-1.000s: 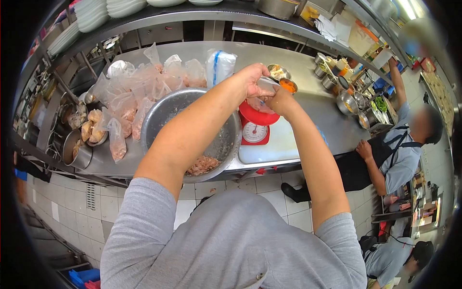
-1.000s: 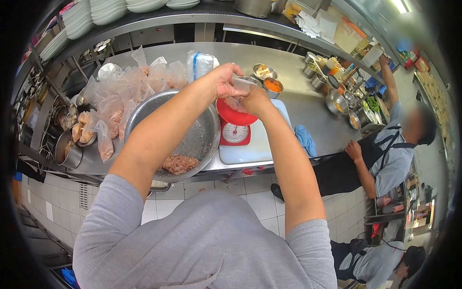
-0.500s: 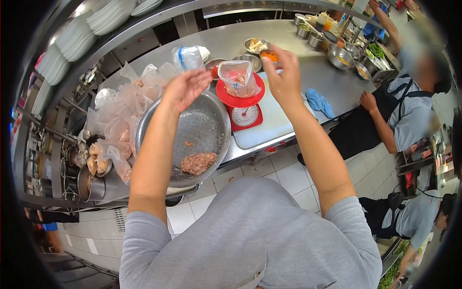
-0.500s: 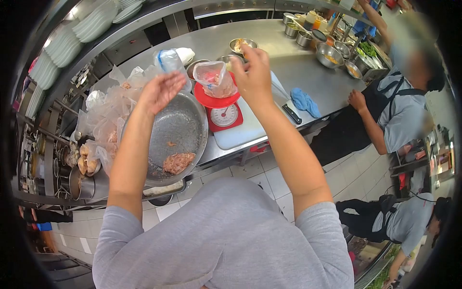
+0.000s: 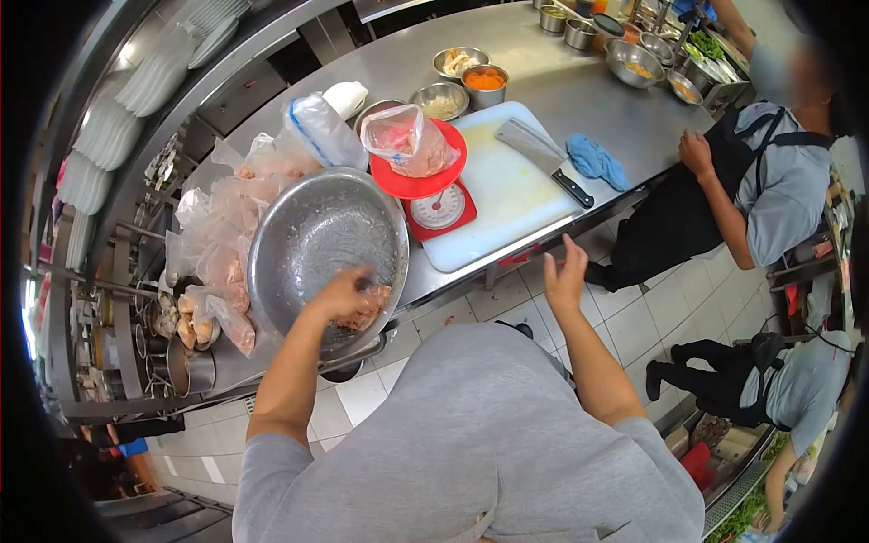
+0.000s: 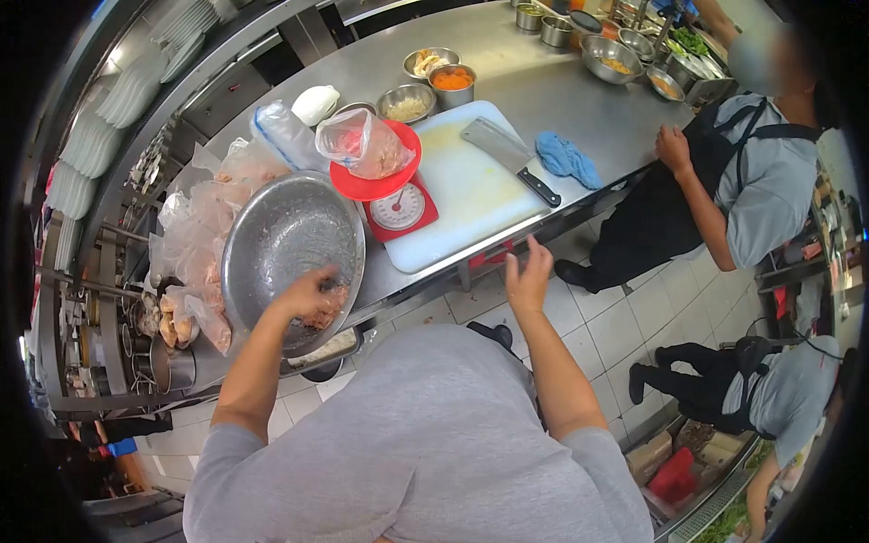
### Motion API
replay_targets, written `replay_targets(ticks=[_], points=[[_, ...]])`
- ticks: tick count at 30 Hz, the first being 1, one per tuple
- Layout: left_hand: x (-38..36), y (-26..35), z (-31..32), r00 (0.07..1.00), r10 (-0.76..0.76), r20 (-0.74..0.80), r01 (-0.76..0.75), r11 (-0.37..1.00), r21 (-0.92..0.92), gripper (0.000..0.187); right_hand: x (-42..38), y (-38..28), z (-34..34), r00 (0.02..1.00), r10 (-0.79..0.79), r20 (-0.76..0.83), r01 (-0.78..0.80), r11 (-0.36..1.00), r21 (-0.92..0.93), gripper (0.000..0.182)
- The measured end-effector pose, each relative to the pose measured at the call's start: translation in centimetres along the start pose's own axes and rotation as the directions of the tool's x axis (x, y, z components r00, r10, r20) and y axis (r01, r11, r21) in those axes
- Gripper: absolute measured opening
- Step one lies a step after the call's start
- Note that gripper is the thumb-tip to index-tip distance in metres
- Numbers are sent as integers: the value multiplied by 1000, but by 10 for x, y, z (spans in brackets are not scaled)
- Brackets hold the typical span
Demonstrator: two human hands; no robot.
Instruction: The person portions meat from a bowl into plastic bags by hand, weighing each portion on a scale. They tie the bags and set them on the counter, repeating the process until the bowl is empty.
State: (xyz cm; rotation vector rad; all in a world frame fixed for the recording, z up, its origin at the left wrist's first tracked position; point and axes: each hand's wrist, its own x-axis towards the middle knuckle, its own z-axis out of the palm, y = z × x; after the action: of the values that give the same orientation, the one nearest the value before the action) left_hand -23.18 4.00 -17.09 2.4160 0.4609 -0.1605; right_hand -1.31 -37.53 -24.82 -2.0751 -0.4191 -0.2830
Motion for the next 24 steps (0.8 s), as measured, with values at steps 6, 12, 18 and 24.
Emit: replay_targets(ticks=[6, 12, 18, 24], points=[[-3, -9, -21, 947, -320, -14, 301, 875, 379, 29, -53, 158, -52, 930, 366, -38, -367, 930, -17, 50], [-7, -10, -71, 888, -452, 84, 459, 866, -196, 24, -164, 223, -132, 749, 654, 105, -470, 636, -611, 58], [-25, 3, -61, 902, -418, -105, 426, 902, 70, 22, -298, 381, -204, 321, 824, 466, -37, 503, -864, 50], [5, -17, -40, 848, -456, -270, 494, 865, 90, 21, -286, 395, -201, 243, 580, 777, 398, 671, -626, 37]])
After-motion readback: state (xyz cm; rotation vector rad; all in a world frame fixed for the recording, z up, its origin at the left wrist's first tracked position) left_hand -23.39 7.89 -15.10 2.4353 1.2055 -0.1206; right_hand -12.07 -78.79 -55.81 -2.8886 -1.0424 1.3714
